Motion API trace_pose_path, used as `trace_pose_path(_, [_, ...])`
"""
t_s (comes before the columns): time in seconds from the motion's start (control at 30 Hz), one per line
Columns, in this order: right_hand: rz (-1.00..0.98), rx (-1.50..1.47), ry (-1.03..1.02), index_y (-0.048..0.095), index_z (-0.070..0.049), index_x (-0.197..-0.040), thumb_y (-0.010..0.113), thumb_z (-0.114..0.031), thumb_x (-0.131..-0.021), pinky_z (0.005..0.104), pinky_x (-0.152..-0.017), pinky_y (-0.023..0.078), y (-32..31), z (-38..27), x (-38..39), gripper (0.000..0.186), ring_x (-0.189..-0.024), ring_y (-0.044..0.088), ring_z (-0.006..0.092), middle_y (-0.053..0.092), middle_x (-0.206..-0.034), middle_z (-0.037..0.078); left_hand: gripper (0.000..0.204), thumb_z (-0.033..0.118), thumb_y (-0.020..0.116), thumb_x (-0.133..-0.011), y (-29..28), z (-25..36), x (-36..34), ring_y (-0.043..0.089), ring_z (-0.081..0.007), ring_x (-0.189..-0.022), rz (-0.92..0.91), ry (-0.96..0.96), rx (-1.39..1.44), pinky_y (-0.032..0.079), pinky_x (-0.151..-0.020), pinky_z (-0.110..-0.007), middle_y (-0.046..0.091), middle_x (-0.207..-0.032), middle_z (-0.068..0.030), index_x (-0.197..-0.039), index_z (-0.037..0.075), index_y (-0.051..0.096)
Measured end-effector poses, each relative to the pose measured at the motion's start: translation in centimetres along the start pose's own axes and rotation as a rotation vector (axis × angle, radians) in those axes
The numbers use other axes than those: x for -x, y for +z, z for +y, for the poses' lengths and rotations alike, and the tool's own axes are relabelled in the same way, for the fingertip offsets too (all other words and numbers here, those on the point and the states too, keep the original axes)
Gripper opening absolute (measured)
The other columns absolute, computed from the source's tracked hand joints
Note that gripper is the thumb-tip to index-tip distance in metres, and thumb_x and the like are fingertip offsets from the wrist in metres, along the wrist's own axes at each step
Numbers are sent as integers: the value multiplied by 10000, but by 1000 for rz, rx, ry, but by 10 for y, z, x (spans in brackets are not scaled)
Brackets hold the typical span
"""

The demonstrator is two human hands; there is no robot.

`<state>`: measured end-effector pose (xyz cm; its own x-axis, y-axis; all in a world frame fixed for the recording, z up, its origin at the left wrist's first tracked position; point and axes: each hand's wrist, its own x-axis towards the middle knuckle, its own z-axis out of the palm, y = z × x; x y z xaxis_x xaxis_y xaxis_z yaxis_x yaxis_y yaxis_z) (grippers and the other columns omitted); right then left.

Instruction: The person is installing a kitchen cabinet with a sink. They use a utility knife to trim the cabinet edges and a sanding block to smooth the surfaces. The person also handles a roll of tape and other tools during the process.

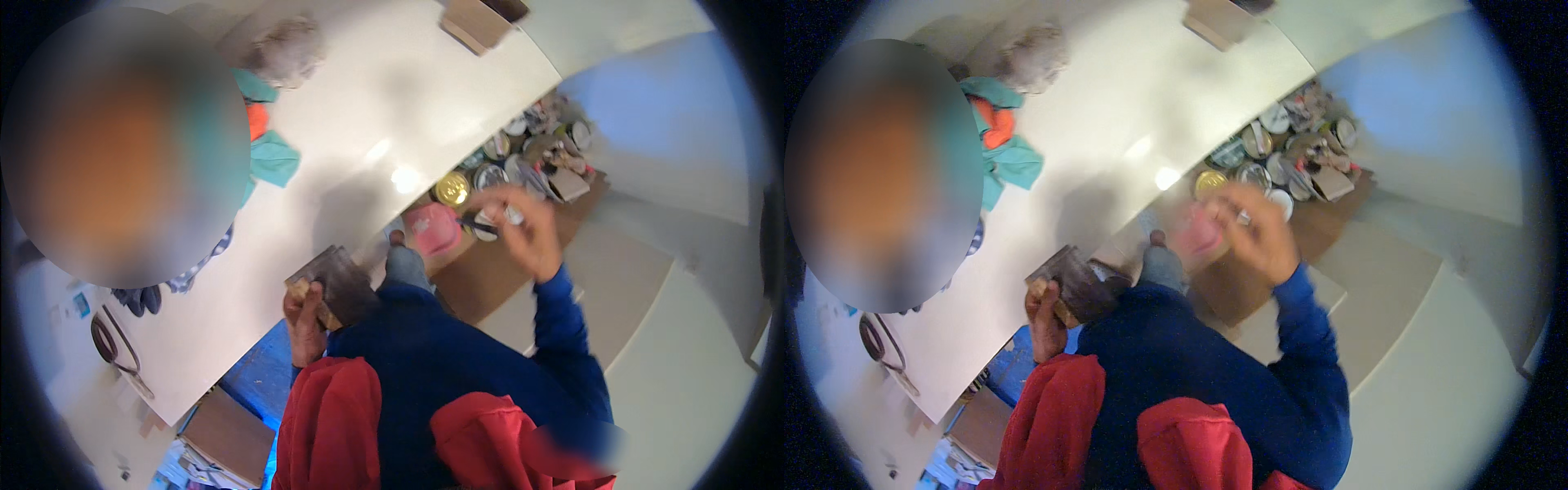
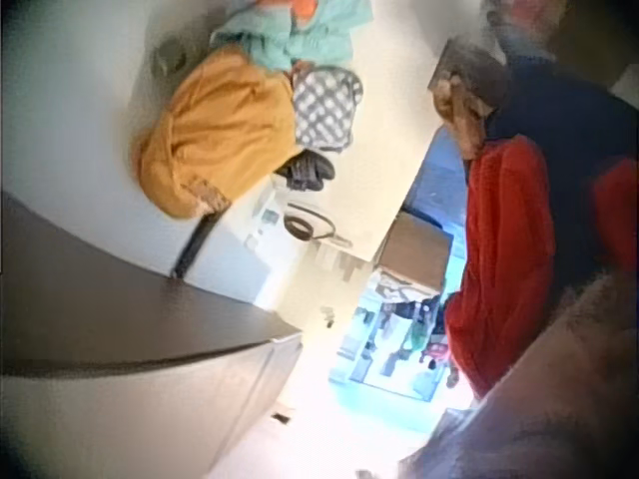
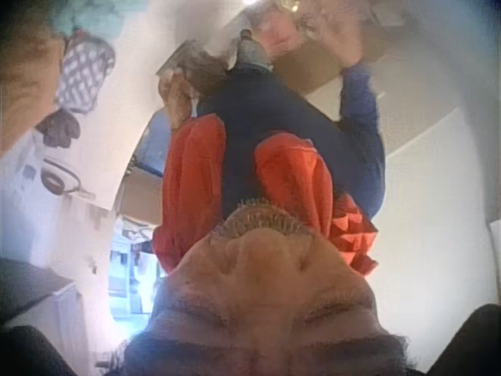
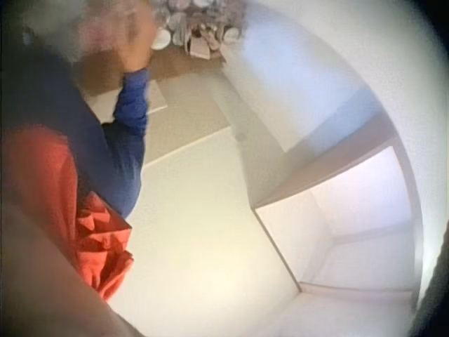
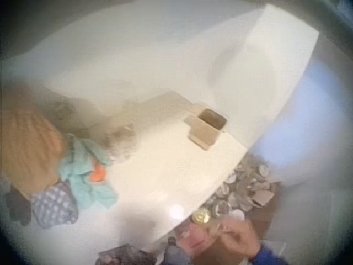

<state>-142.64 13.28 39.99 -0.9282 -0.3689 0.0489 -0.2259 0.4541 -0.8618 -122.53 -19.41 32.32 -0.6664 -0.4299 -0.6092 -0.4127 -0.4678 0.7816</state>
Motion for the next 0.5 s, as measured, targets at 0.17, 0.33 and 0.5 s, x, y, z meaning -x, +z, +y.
trace_pose_path(0.17, [-271,-153,-69,381,-26,-1627,822,-314,-913,503,-1231,362,171,-68,65,888,-1524,412,390,391,-1658,245,591,387,684,-1058,-17,16,4,639,-222,-1214,-271,154,78,516,-1048,-375,654,-1345,-94,-1502,40,506])
trace_pose_path(0.33, [-356,87,-218,311,9,-1651,845,-436,-871,545,-1269,295,271,-119,105,1045,-1555,304,504,261,-1692,329,759,545,485,-1113,-61,15,41,428,-297,-1517,-411,170,445,371,-1253,-449,403,-1666,-159,-1691,104,269])
trace_pose_path(0.5, [-454,8,-315,303,32,-1647,859,-428,-854,536,-1272,292,306,-155,112,1072,-1552,304,517,270,-1687,336,762,568,437,-1118,-130,13,62,410,-294,-1533,-367,273,445,349,-1272,-444,370,-1692,-143,-1699,113,249])
